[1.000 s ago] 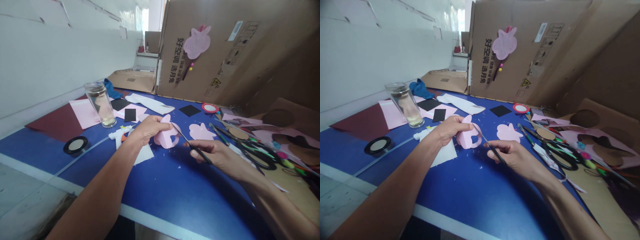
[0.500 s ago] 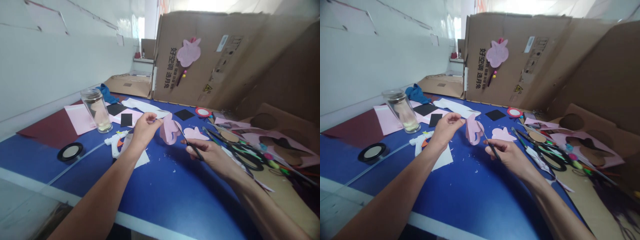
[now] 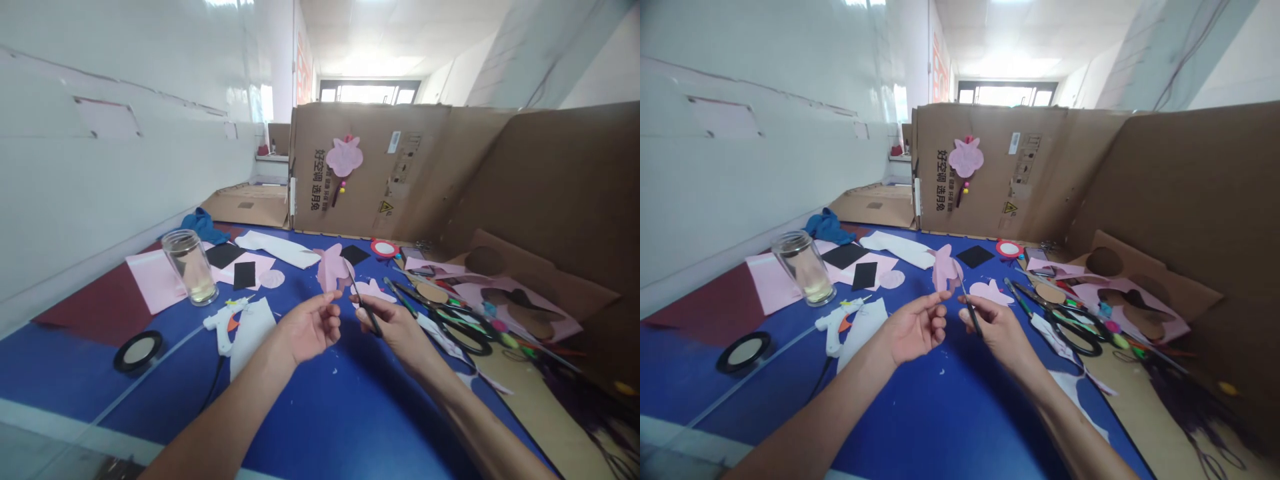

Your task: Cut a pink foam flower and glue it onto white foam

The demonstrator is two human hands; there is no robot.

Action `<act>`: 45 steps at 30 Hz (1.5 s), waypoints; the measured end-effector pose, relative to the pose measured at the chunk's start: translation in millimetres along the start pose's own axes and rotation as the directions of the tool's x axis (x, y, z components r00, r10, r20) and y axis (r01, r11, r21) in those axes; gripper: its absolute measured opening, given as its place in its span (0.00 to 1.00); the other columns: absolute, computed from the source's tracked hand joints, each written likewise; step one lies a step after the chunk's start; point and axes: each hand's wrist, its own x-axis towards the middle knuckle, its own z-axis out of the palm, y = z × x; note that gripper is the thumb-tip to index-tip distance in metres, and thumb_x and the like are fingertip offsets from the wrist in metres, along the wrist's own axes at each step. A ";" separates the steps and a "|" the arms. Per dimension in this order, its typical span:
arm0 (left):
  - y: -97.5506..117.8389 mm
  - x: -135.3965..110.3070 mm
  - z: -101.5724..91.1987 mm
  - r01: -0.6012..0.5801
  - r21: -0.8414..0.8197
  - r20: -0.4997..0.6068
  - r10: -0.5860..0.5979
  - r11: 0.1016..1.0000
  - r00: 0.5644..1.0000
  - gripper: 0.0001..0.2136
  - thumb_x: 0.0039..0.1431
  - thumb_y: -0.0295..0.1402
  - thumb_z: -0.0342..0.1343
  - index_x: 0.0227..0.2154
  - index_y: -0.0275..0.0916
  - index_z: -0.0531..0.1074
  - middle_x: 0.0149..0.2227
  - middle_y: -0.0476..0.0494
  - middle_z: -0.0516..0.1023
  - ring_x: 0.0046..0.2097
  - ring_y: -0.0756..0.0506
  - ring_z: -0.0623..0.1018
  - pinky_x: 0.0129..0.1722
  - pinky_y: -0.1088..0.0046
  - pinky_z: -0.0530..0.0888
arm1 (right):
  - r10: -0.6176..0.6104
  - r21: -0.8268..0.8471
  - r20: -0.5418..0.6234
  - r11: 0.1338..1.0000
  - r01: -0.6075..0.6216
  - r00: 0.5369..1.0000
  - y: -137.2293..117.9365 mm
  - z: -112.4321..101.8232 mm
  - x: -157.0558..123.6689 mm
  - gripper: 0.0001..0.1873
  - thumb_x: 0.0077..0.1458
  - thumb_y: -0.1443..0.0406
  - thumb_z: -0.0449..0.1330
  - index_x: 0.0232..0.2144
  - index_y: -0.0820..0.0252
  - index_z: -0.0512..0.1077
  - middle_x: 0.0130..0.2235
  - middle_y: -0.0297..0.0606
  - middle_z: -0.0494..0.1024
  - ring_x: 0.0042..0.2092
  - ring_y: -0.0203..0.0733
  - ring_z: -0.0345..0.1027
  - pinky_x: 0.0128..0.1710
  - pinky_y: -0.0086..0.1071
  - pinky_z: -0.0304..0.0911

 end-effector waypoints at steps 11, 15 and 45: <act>-7.2 5.6 2.1 -0.089 -0.243 -0.063 0.075 0.966 0.995 0.07 0.71 0.29 0.59 0.46 0.30 0.77 0.32 0.42 0.82 0.29 0.48 0.82 0.33 0.71 0.81 | -0.060 0.062 0.051 0.996 0.057 0.997 2.2 0.2 -1.3 0.38 0.52 0.42 0.72 0.53 0.65 0.83 0.27 0.32 0.73 0.31 0.40 0.63 0.35 0.34 0.58; -1.4 0.0 5.4 -0.158 -0.247 -0.081 0.142 0.956 0.987 0.07 0.72 0.29 0.58 0.46 0.29 0.76 0.37 0.38 0.84 0.35 0.46 0.85 0.37 0.70 0.82 | -0.058 0.089 0.068 0.995 0.052 0.996 -0.6 2.2 -0.8 0.38 0.50 0.42 0.73 0.51 0.65 0.83 0.27 0.32 0.72 0.31 0.40 0.64 0.35 0.35 0.58; 18.4 3.3 16.0 -0.229 -0.120 -0.076 0.221 0.966 0.972 0.05 0.66 0.27 0.62 0.33 0.35 0.73 0.27 0.48 0.75 0.23 0.53 0.70 0.26 0.75 0.71 | -0.095 0.025 0.168 0.995 0.092 0.981 1.4 13.0 -6.0 0.23 0.56 0.47 0.70 0.41 0.60 0.83 0.28 0.29 0.65 0.32 0.39 0.57 0.34 0.33 0.54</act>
